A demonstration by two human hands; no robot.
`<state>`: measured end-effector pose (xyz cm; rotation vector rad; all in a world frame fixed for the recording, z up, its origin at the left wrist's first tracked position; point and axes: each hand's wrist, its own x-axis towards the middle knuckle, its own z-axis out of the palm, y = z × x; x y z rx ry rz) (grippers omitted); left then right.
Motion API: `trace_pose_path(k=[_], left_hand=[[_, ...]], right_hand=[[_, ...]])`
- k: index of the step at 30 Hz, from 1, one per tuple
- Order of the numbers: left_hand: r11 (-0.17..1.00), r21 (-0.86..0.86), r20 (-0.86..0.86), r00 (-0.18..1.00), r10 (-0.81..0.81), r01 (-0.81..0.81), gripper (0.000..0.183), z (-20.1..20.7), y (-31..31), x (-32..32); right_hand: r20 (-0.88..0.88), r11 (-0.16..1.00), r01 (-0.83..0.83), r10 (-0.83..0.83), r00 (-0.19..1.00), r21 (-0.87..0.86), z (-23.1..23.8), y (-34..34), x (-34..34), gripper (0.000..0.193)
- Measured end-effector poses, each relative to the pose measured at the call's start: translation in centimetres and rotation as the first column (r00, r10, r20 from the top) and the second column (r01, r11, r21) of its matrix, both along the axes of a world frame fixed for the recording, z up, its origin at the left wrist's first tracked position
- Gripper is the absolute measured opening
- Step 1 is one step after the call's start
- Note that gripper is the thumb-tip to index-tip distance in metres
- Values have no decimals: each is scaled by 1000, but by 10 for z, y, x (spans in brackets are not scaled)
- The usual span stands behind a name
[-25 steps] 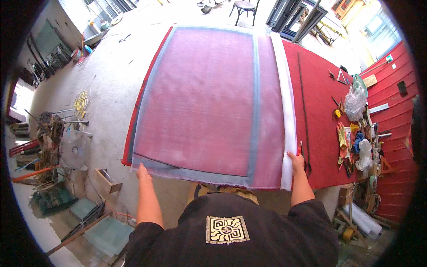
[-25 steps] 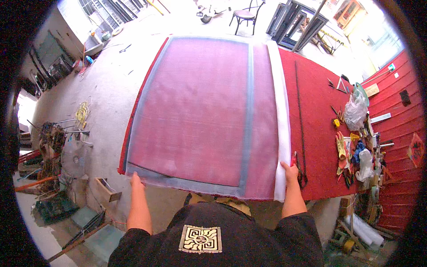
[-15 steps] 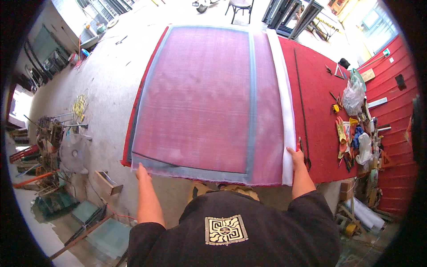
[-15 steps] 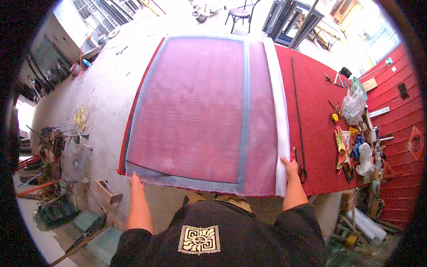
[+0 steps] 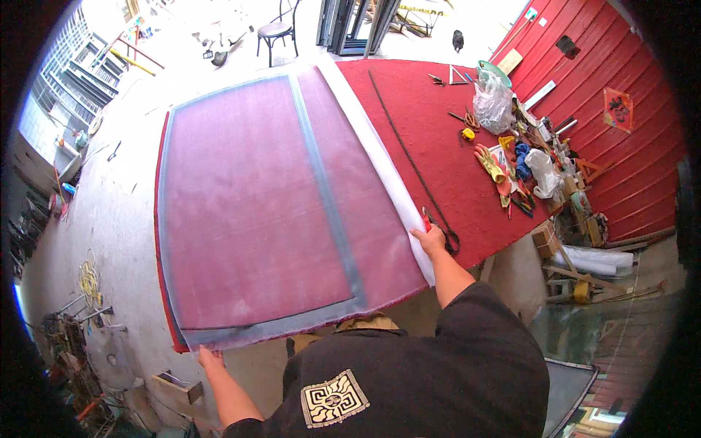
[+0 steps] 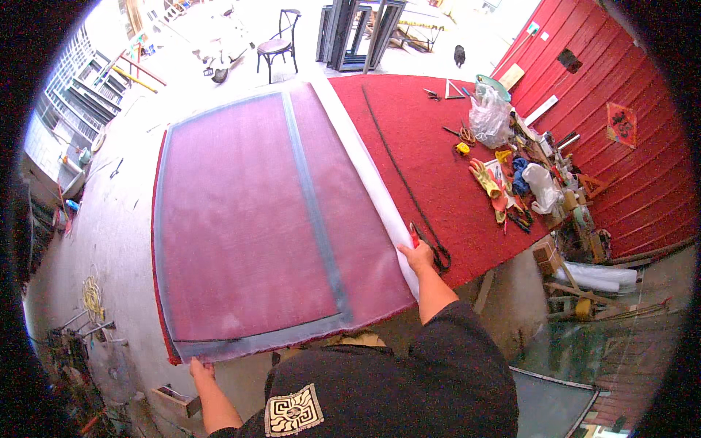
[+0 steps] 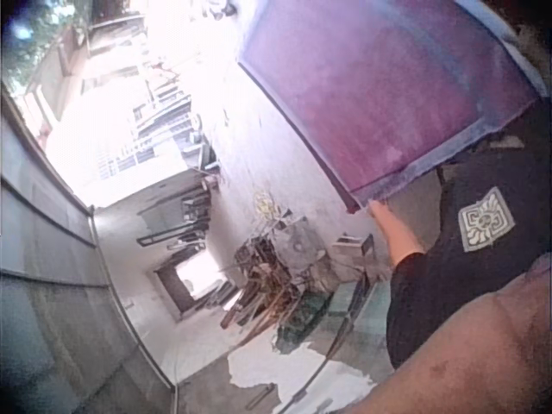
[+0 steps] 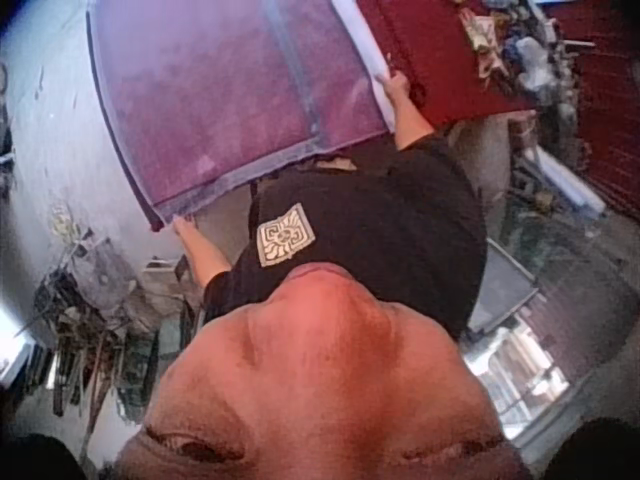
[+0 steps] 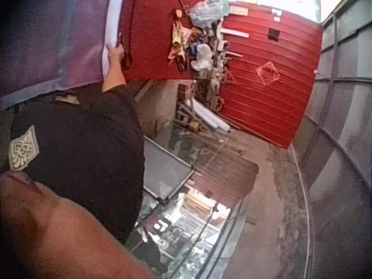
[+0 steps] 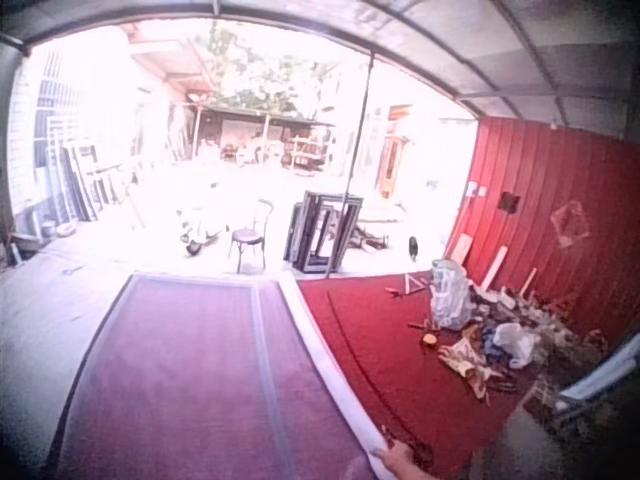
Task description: The person places a metal screen frame onto a work table, unrolls a sheet of screen mesh over it, and uses a tool to press a spline into the frame groove to secure the mesh.
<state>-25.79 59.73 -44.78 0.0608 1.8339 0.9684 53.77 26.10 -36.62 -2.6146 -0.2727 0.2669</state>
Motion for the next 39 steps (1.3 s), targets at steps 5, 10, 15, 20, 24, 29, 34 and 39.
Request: trace_pose_path(k=[5,10,15,20,24,29,34,39], left_hand=[[999,-6,7,999,-39,39,33,-11,6,-9],[998,-43,-22,999,-39,38,36,-15,6,-13],[999,-19,-10,999,-39,39,38,-9,1,-3],[995,-5,-4,995,-97,97,35,-7,-3,-5],[995,99,-5,1000,-4,4,31,3,-5,0],[995,93,-99,995,-28,38,29,17,-3,-8],[991,131,-217,976,31,-3,32,25,-1,-6],[981,193,-266,962,55,-3,37,32,-1,-4]], right_hand=[[51,1000,30,-31,998,5,0,5,-14,72],[-13,991,26,-25,1000,130,-2,12,-11,70],[-210,993,4,21,978,118,4,4,3,75],[-67,999,-40,38,997,-27,19,8,-8,86],[87,999,-53,53,995,-9,45,17,-24,82],[275,995,-46,21,961,88,65,28,-32,64],[343,977,-169,117,932,127,68,40,-41,48],[306,958,-264,220,926,113,72,57,-63,42]])
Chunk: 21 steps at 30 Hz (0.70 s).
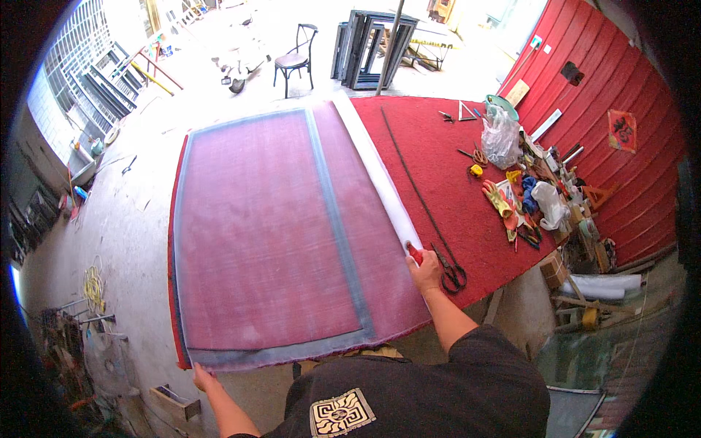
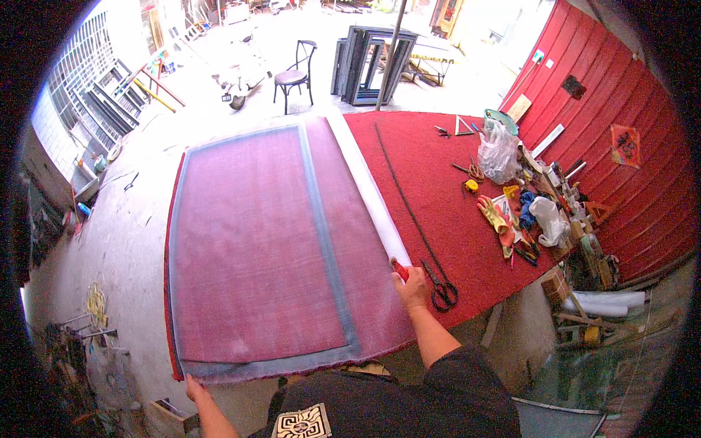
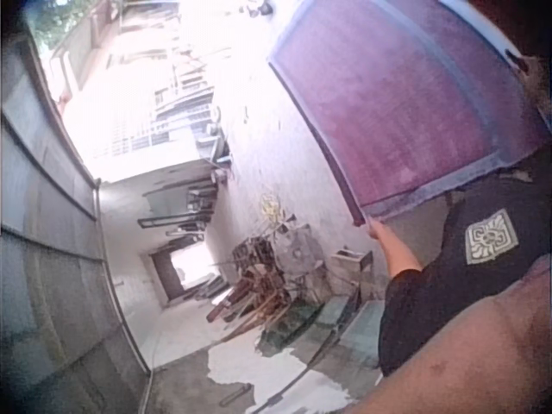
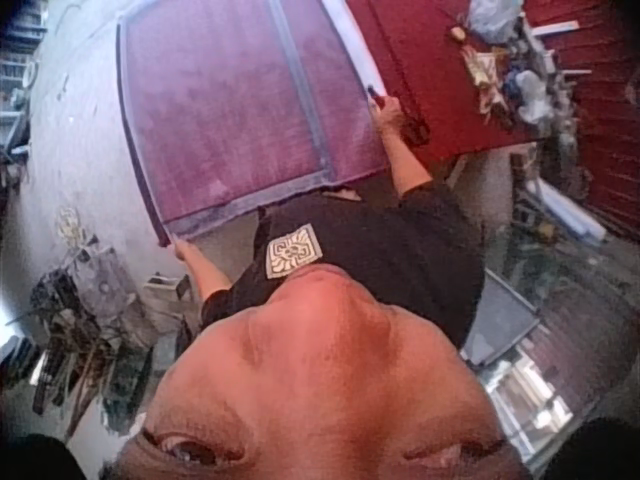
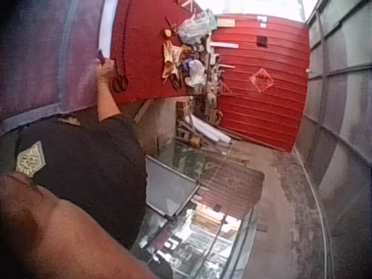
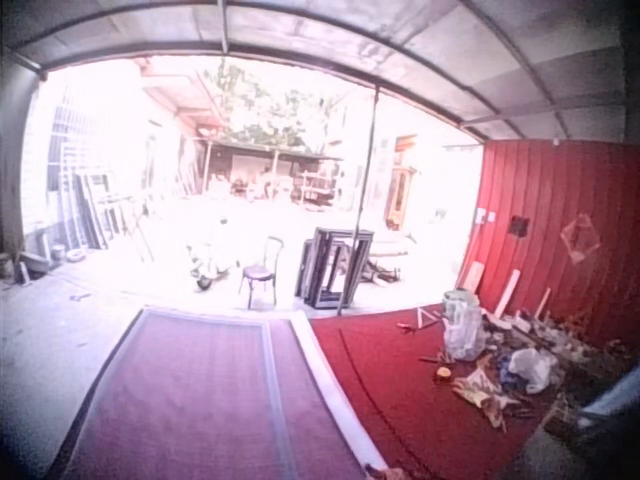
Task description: The person places a metal screen frame onto a work table, unrolls a sheet of screen mesh over it, and uses a tool to press a spline into the frame groove to secure the mesh.
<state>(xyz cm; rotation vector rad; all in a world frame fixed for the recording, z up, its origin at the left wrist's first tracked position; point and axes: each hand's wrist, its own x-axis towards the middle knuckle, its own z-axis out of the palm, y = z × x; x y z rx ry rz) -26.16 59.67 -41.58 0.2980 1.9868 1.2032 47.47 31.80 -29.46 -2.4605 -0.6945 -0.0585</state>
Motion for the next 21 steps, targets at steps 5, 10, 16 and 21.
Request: trace_pose_path(k=[5,10,16,21], left_hand=[[999,36,-129,991,-30,35,42,-11,9,-24],[999,-23,-71,997,-40,38,47,-11,12,-50],[999,9,-69,996,-50,51,50,-10,6,-45],[997,-49,-121,991,-57,52,49,-10,9,-46]], right_hand=[[-7,996,-89,89,996,28,-9,13,-13,38],[-50,995,-97,97,994,11,-12,19,-28,35],[-72,992,-116,112,991,-43,-23,16,-32,34],[-108,990,-139,135,985,-30,-21,22,-38,30]])
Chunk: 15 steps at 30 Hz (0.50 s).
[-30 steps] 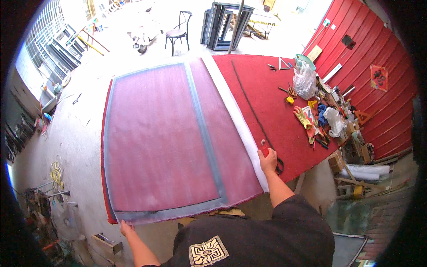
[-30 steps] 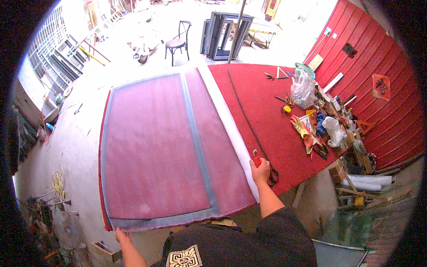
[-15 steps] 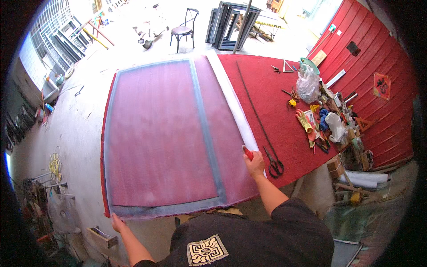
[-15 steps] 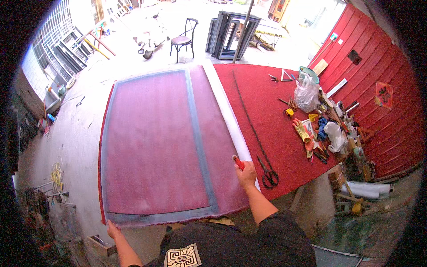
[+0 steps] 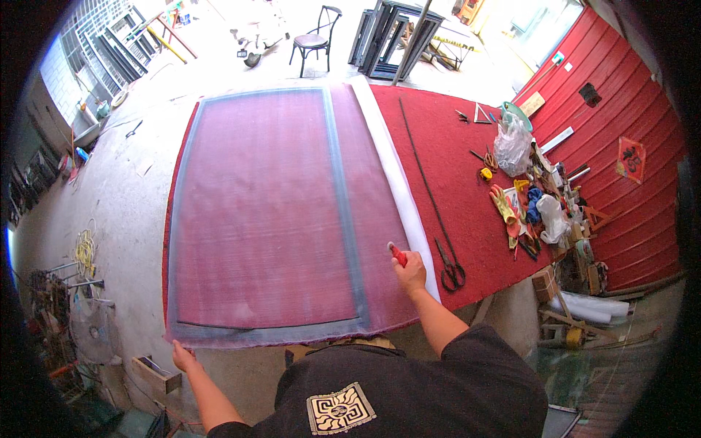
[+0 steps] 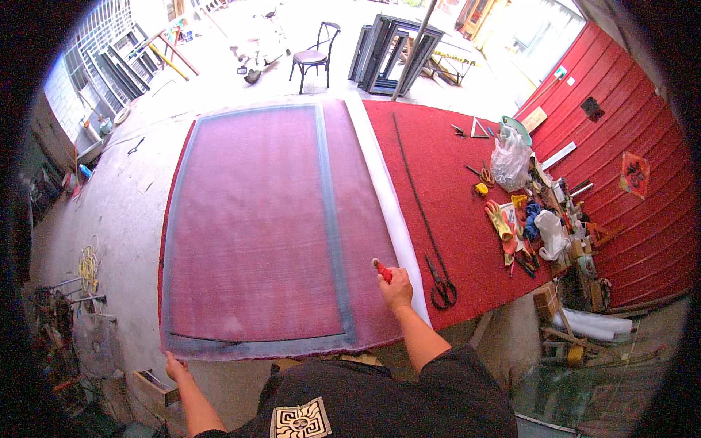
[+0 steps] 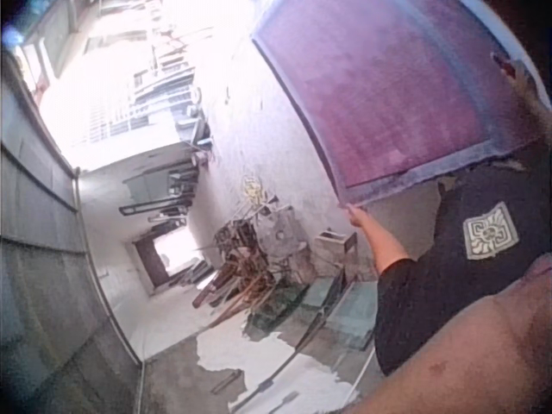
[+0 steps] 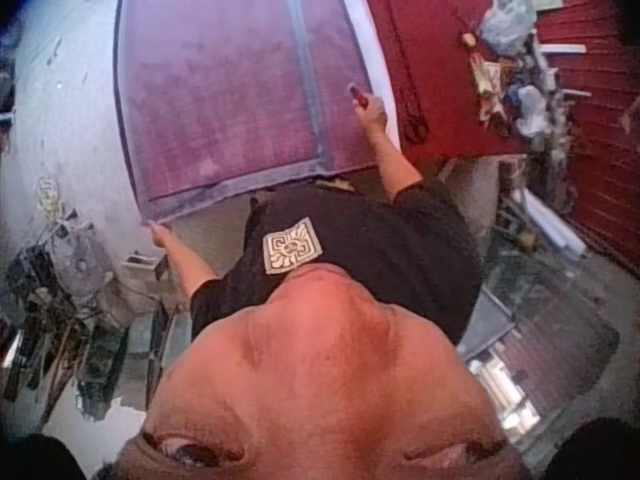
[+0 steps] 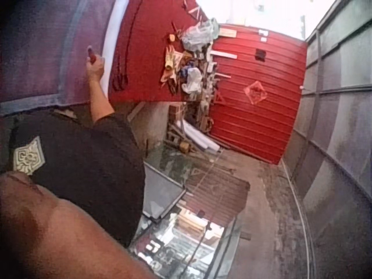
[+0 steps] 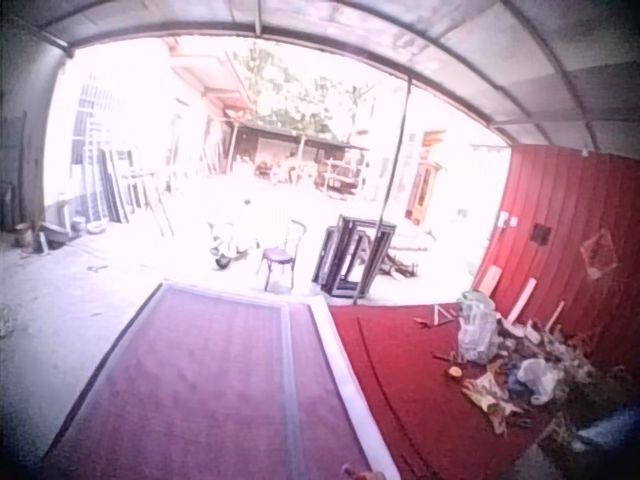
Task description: The person places a metal screen frame onto a work table, unrolls a sheet of screen mesh over it, and uses a tool to press a spline into the frame groove to secure the mesh.
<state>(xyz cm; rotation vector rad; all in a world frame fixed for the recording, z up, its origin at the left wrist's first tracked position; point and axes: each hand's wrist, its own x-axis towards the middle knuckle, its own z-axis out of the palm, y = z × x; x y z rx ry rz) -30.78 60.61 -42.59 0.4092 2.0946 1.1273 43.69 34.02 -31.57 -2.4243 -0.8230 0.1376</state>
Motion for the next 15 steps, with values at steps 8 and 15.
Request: trace_pose_path(k=[8,15], left_hand=[[1000,12,-6,1000,1,-1,45,-4,14,5],[998,17,-333,941,-57,66,56,-7,24,-9]], right_hand=[[106,978,-128,111,988,164,-25,15,10,23],[14,965,-242,242,970,97,-40,13,-4,31]])
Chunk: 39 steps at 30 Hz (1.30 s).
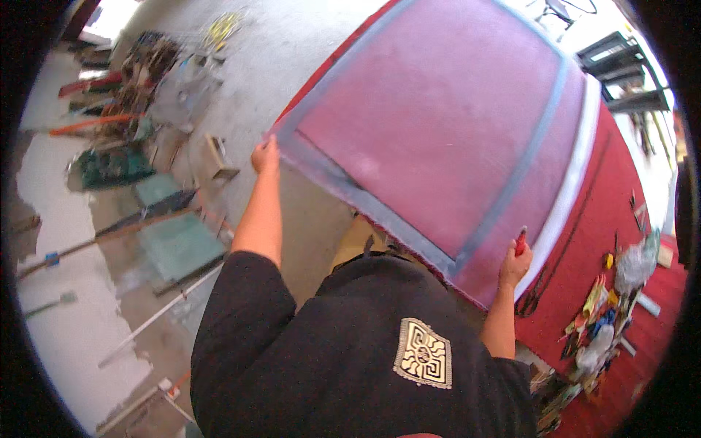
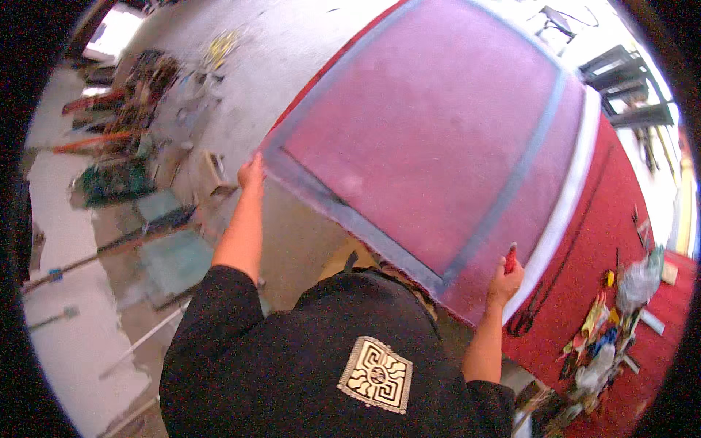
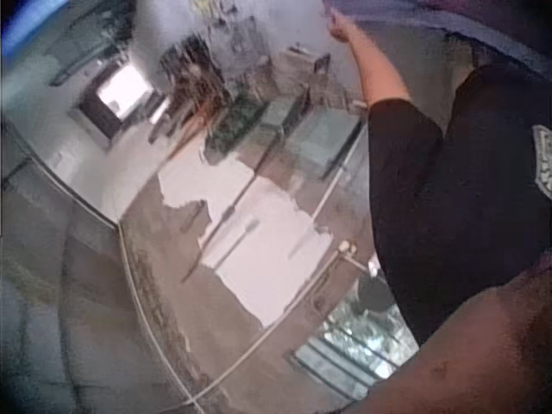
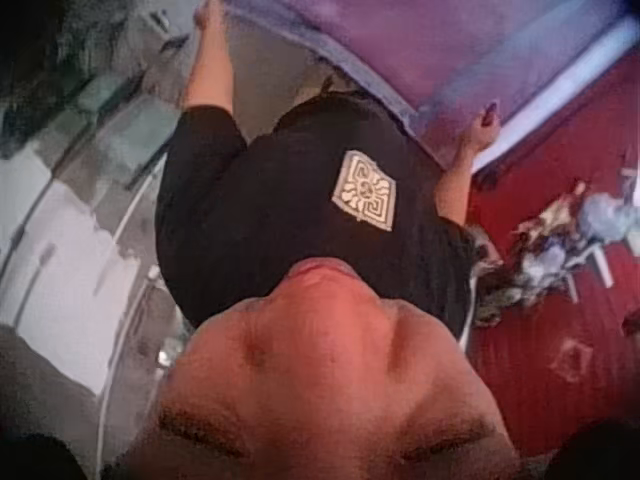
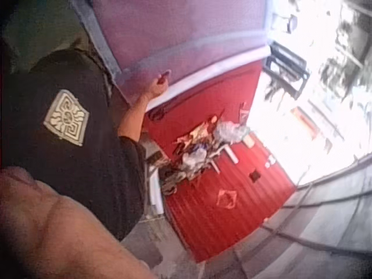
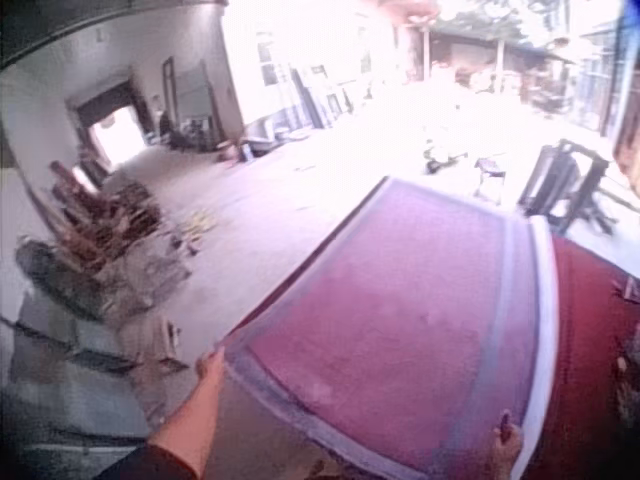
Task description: The person places a metal screen frame onto a work table, unrolls a sheet of screen mesh over it, and uses a tool to press a spline into the frame groove to secure the mesh.
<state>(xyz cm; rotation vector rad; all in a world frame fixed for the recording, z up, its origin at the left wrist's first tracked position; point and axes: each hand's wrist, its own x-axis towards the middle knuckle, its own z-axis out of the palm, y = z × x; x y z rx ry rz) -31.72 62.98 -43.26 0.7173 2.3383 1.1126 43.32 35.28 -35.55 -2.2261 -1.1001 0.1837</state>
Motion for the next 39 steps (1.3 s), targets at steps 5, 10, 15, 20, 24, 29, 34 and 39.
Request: trace_pose_path(k=[5,10,15,20,24,29,34,39], left_hand=[[994,-105,71,997,21,-13,43,26,-13,19],[951,-307,-167,986,-19,-34,35,49,-6,40],[956,-284,-361,932,-37,-72,39,45,-9,37],[993,-88,-682,722,-117,78,49,53,-13,60],[926,-150,-663,660,-353,345,51,86,-40,96],[937,94,-658,727,-196,337,50,88,-65,140],[741,-181,-557,554,-619,646,62,63,-90,153],[757,-227,-543,566,-621,613,79,43,-99,145]], right_hand=[[50,988,-92,98,994,-122,17,8,-12,31],[-19,954,-219,220,975,-205,34,31,-42,31],[-167,879,-379,343,924,-290,48,57,-88,32],[-238,782,-554,502,831,-286,43,66,-128,41],[-340,719,-635,544,767,-282,44,87,-173,40],[-451,657,-667,506,735,-350,57,101,-213,38],[-410,498,-751,632,657,-435,55,111,-236,35],[-304,339,-745,757,579,-575,70,123,-276,35]])
